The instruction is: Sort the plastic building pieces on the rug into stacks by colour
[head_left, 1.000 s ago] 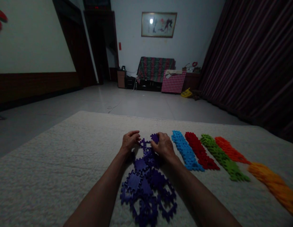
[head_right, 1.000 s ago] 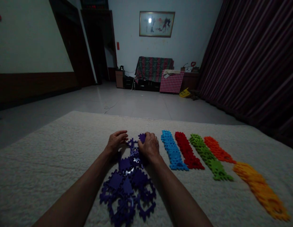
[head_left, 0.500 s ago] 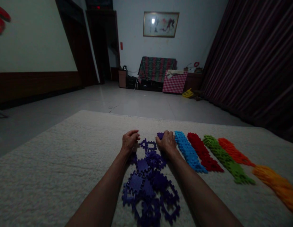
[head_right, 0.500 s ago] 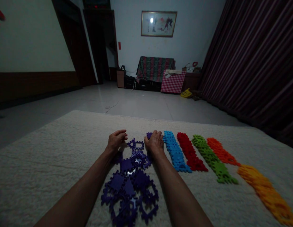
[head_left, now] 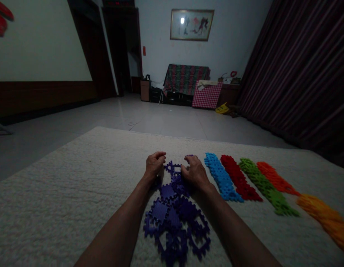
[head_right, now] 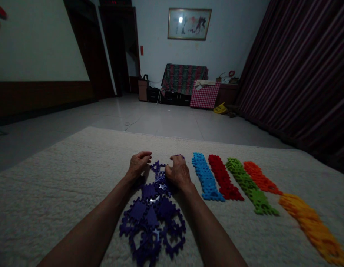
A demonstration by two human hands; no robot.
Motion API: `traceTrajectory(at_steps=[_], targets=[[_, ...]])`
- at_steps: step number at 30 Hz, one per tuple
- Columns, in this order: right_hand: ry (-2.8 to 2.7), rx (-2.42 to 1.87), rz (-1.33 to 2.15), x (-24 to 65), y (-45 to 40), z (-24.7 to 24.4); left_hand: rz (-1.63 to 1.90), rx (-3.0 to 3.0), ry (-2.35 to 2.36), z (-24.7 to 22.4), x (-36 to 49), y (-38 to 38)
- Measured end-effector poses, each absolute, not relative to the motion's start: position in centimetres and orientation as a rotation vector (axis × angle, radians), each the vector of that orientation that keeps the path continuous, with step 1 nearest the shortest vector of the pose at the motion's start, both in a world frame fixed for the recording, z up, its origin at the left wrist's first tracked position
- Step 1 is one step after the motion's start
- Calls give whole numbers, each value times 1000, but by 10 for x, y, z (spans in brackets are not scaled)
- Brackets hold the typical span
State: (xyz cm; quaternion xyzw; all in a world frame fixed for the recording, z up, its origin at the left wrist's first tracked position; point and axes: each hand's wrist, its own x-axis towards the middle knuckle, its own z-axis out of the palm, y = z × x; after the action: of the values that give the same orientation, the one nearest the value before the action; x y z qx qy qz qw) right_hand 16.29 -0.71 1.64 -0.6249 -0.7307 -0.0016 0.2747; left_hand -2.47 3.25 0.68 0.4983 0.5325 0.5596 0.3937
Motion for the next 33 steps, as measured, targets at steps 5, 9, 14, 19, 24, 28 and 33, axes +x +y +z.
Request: traceTrajectory(at_steps=[5, 9, 14, 19, 24, 28, 33], targets=[[-2107, -1553, 217, 158, -11, 8, 1276, 1750, 1408, 5, -24, 28], [-2162, -1579, 250, 159, -8, 8, 1013, 2091, 1395, 5, -25, 25], [-2139, -1518, 249, 165, -2, 1, 899, 2268, 1343, -3, -24, 23], [-1970, -1431, 249, 167, 2, -6, 786, 2388, 1317, 1, -20, 18], [-1869, -1418, 249, 165, 3, 7, 790, 2363, 1372, 7, -18, 17], [-1772, -1475, 320, 168, 4, 16, 802, 2351, 1375, 3, -18, 19], [-1789, -1438, 378, 171, 5, 16, 844, 2367, 1340, -1, -18, 20]])
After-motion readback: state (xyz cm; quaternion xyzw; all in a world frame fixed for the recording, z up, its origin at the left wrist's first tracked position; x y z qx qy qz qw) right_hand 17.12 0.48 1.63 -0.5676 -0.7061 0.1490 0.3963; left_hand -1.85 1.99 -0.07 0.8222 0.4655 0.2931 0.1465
